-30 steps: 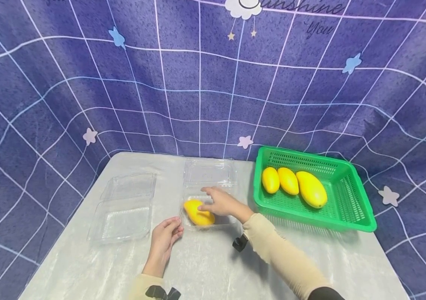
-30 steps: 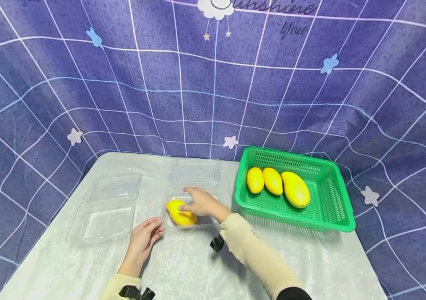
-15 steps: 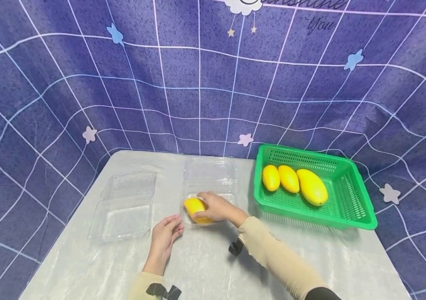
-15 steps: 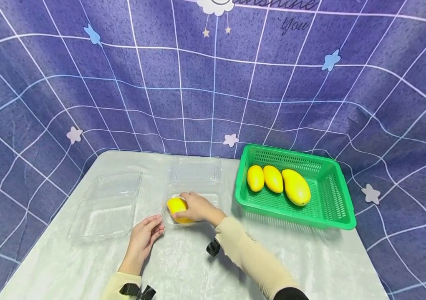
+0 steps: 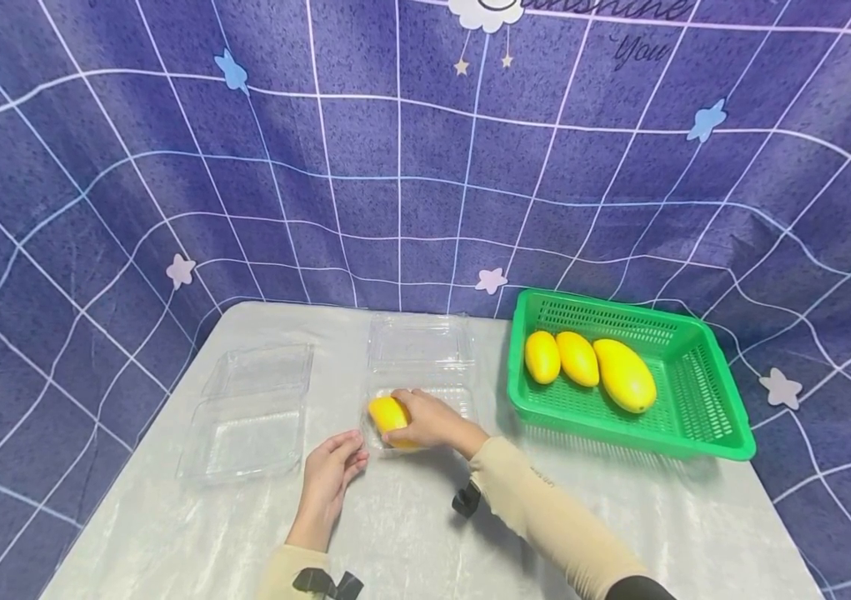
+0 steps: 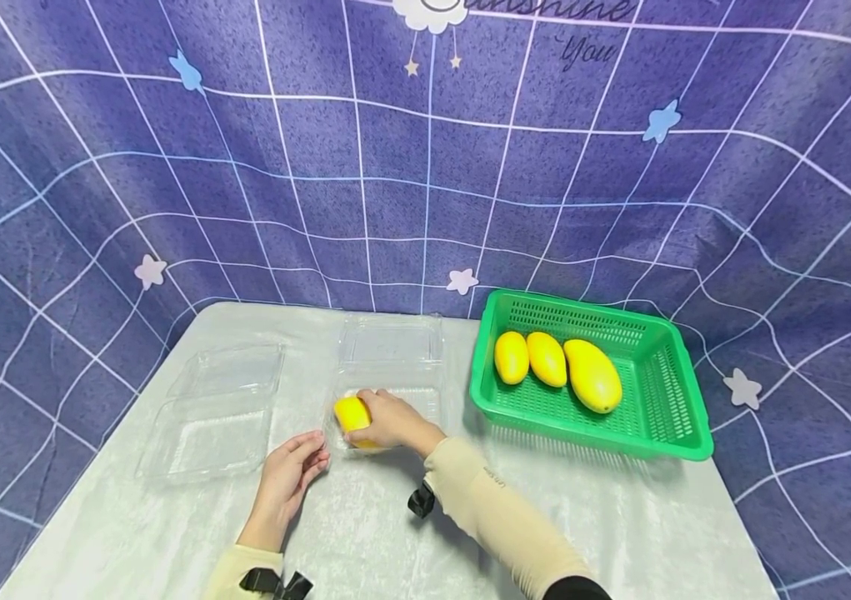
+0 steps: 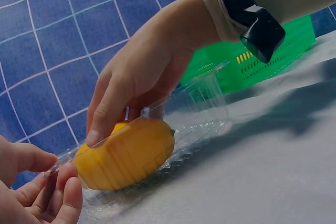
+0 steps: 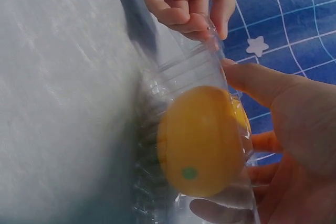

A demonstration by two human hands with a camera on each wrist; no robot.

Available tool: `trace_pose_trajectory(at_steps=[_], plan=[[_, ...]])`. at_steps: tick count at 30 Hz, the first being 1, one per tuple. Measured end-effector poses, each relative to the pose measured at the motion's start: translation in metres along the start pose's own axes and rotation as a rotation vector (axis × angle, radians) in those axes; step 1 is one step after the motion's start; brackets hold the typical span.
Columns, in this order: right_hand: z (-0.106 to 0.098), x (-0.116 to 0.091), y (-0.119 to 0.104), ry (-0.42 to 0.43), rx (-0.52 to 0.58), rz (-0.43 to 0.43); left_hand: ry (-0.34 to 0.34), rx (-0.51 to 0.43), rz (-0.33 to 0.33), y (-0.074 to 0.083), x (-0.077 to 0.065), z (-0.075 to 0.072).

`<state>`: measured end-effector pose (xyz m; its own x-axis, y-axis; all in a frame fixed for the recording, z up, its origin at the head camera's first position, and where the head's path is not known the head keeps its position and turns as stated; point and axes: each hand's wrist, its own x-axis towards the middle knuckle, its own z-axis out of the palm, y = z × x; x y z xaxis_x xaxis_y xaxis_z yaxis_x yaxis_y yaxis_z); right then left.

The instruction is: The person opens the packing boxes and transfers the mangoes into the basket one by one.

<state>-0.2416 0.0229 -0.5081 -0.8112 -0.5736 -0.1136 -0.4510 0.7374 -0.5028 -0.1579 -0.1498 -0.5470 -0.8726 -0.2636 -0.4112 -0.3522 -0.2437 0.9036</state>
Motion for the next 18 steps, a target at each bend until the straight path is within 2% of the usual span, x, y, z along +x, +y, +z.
trace_pose_trajectory(at_steps=[18], plan=[[0.0045, 0.0046, -0.0034, 0.024, 0.004, 0.038, 0.001, -0.024, 0.014, -0.0009, -0.0007, 0.0001]])
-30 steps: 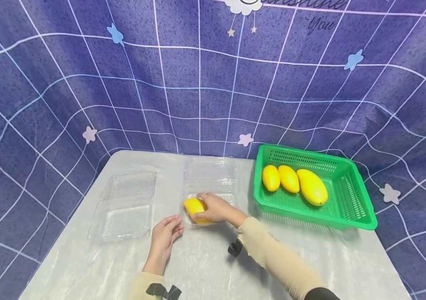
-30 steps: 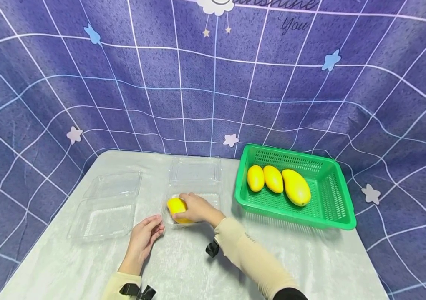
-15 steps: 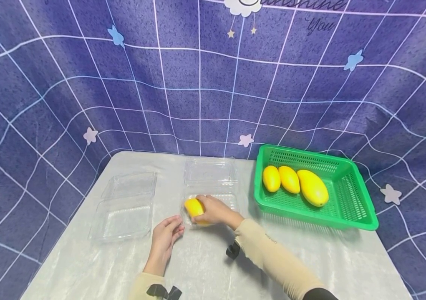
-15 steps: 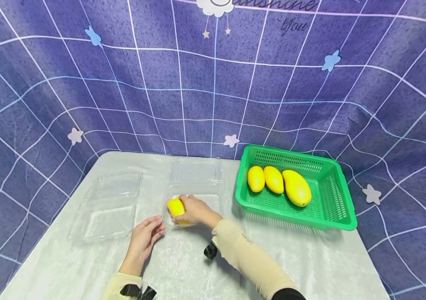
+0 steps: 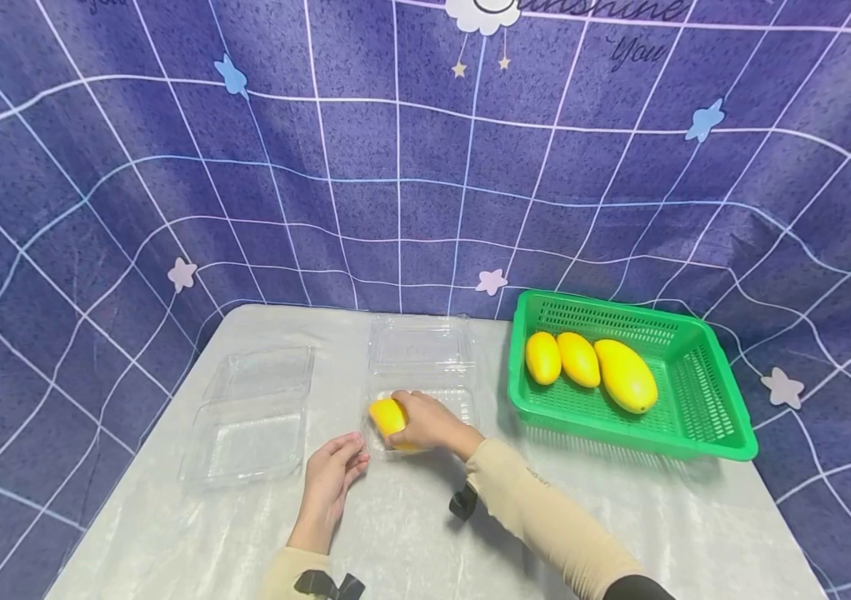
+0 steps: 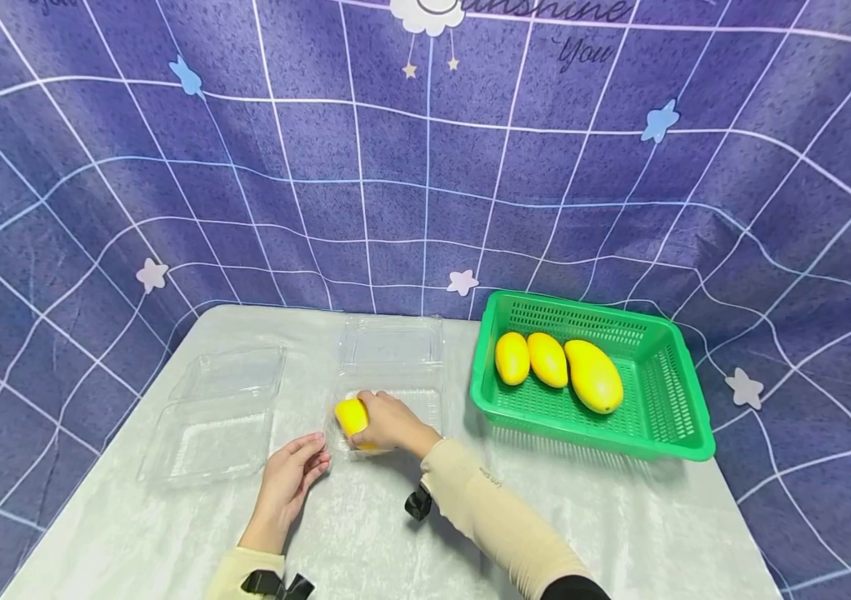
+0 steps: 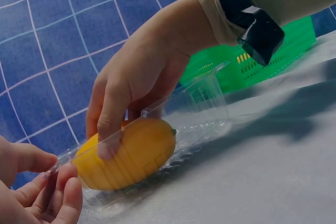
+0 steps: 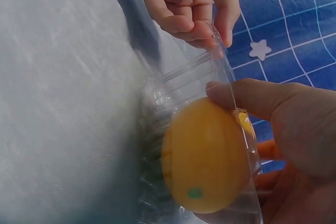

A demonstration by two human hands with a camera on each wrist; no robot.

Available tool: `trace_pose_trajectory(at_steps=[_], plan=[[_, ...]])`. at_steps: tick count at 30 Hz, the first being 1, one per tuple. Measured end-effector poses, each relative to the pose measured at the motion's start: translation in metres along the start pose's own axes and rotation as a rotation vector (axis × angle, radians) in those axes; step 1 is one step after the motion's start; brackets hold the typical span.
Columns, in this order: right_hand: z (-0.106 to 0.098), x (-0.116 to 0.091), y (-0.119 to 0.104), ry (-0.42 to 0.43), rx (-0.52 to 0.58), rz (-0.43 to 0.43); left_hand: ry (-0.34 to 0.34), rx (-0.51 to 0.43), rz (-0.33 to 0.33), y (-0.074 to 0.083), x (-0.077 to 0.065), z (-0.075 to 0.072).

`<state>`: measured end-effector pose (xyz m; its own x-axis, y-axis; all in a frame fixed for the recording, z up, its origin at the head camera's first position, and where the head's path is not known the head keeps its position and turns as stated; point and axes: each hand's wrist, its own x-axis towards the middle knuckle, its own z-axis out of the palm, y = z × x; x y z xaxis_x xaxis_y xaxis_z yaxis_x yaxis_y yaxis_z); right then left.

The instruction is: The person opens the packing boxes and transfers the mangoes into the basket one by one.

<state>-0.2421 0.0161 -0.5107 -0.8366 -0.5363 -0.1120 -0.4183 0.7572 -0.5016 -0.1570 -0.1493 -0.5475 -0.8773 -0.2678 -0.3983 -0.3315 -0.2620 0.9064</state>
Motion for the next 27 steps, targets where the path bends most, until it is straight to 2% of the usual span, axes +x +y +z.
trace_pose_trajectory(at_steps=[15, 23, 27], plan=[[-0.002, -0.002, 0.006, 0.005, -0.016, -0.021, 0.012, 0.028, -0.008, 0.000, 0.000, 0.001], [-0.011, -0.006, 0.005, -0.008, 0.011, 0.001, -0.001, 0.011, 0.002, 0.001, -0.002, 0.001], [-0.017, -0.006, 0.004, -0.002, 0.043, -0.018, -0.009, 0.003, 0.005, 0.002, -0.002, 0.001]])
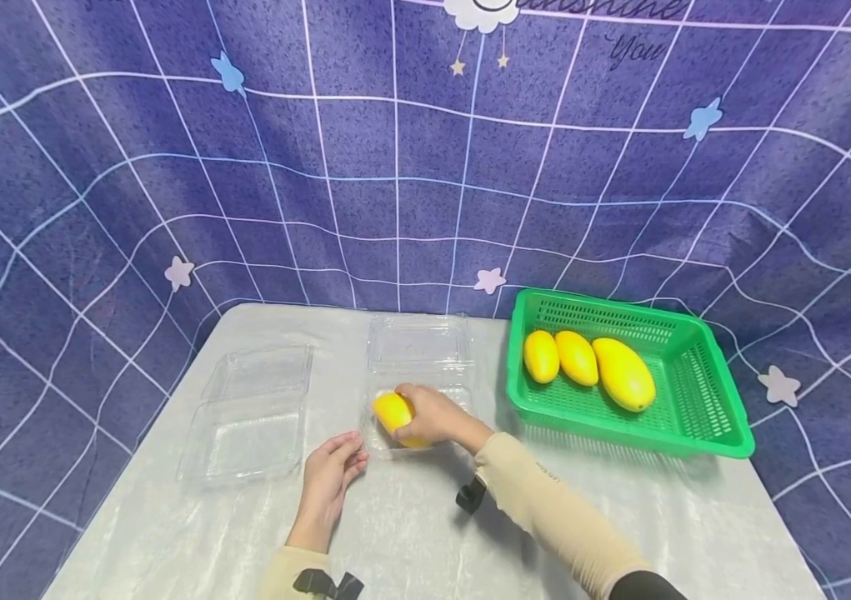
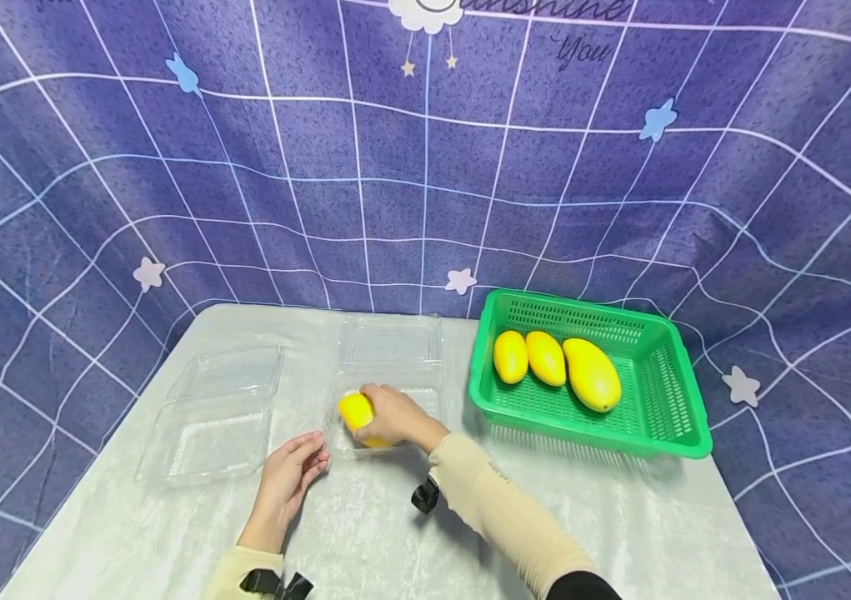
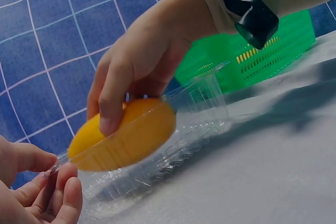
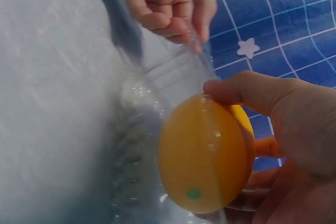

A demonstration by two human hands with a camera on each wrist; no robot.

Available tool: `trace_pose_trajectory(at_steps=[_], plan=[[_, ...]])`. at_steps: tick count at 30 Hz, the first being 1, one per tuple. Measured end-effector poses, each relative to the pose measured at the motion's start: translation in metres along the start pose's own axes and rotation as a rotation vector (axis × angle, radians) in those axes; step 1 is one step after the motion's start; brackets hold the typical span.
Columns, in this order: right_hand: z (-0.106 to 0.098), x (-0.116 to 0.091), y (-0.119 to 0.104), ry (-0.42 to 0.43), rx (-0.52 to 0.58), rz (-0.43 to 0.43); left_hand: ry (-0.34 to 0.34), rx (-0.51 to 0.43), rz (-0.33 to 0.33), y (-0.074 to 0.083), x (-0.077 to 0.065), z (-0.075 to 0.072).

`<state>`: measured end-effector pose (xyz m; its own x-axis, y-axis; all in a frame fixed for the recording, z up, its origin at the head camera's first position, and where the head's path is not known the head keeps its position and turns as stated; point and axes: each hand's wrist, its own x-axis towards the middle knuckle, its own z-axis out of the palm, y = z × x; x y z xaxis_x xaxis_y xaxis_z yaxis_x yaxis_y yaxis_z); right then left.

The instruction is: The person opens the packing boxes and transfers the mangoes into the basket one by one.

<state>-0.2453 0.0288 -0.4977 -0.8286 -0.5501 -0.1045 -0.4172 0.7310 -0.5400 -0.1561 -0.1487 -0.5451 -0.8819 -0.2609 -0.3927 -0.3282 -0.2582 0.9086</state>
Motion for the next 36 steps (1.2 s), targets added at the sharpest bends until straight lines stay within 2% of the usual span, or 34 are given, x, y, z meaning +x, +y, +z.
trace_pose_trajectory(at_steps=[20, 32, 36], plan=[[-0.055, -0.012, 0.001, 0.074, 0.096, -0.052, -0.009, -0.002, 0.002, 0.001, 0.001, -0.002], [-0.091, -0.030, 0.017, 0.119, 0.049, -0.016, -0.025, -0.022, 0.018, -0.002, 0.000, -0.001], [-0.106, -0.034, 0.022, 0.130, 0.030, -0.034, -0.016, -0.024, 0.023, 0.000, 0.000, -0.001]])
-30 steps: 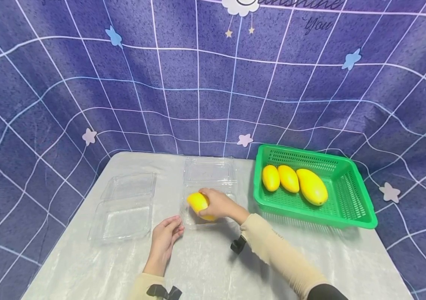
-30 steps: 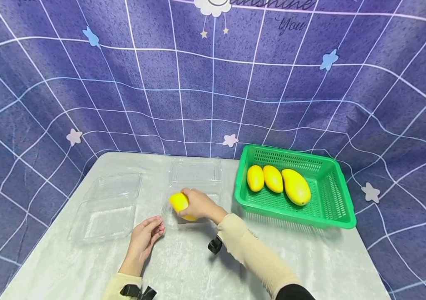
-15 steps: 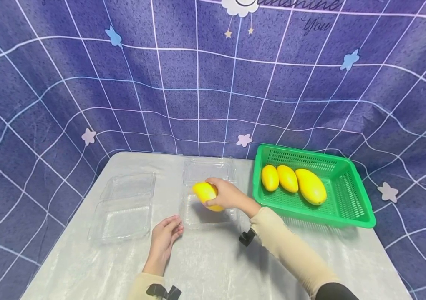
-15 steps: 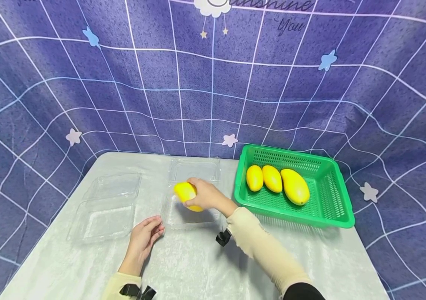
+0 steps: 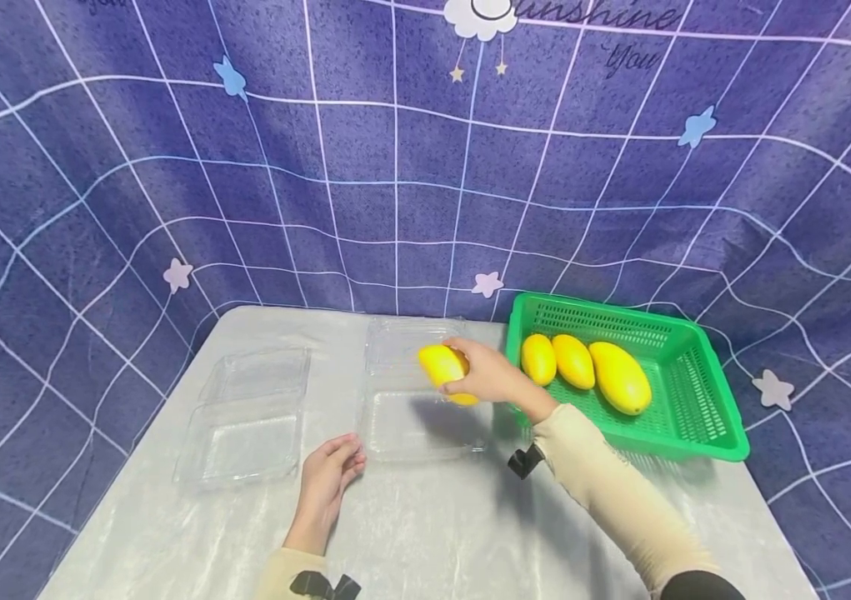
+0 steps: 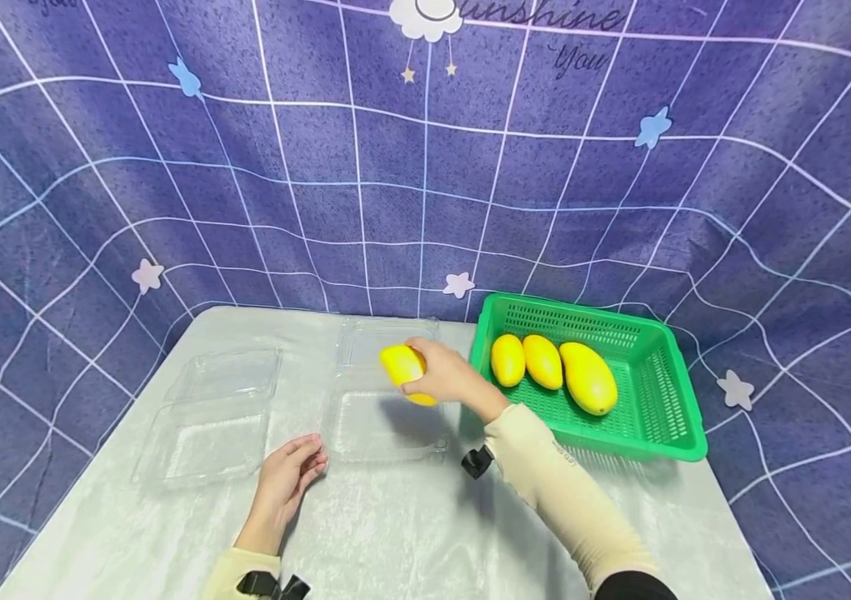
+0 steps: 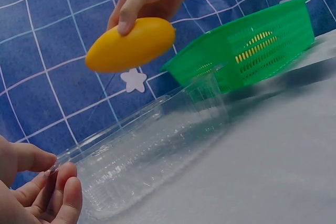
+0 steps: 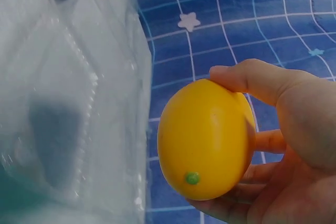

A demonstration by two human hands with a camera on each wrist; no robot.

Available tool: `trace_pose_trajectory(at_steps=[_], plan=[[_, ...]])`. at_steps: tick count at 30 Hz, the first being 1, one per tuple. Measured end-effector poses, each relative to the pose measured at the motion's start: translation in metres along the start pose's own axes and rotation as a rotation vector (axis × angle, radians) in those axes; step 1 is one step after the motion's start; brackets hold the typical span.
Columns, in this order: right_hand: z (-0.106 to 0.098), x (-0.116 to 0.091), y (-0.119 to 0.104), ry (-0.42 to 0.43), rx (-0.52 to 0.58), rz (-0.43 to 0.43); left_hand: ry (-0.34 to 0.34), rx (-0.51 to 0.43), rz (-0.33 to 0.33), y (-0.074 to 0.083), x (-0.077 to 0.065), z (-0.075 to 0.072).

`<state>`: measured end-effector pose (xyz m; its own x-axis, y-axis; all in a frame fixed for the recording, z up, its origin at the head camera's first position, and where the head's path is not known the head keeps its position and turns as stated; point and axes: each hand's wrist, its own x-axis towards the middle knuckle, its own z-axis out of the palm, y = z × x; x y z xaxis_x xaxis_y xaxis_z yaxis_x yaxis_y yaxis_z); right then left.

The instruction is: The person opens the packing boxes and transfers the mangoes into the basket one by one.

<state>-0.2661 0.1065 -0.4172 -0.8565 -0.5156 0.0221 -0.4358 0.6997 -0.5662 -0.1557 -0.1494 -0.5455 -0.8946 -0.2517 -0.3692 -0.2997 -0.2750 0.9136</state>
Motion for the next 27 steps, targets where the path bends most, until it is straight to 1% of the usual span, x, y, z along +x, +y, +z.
trace_pose_trajectory(at_steps=[5, 11, 17, 24, 27], plan=[[-0.020, 0.000, 0.007, 0.049, -0.035, -0.022, -0.004, -0.007, -0.001, -0.001, 0.003, -0.001], [-0.039, -0.005, 0.018, 0.080, -0.059, 0.023, -0.004, 0.016, -0.001, -0.002, 0.004, -0.001], [-0.055, -0.013, 0.030, 0.080, -0.064, 0.076, -0.016, 0.002, -0.009, -0.001, 0.003, -0.001], [-0.067, -0.026, 0.048, 0.094, -0.110, 0.116, -0.016, 0.004, 0.000, -0.001, 0.002, -0.001], [-0.071, -0.032, 0.055, 0.099, -0.110, 0.132, -0.015, 0.005, 0.009, -0.002, 0.002, -0.002]])
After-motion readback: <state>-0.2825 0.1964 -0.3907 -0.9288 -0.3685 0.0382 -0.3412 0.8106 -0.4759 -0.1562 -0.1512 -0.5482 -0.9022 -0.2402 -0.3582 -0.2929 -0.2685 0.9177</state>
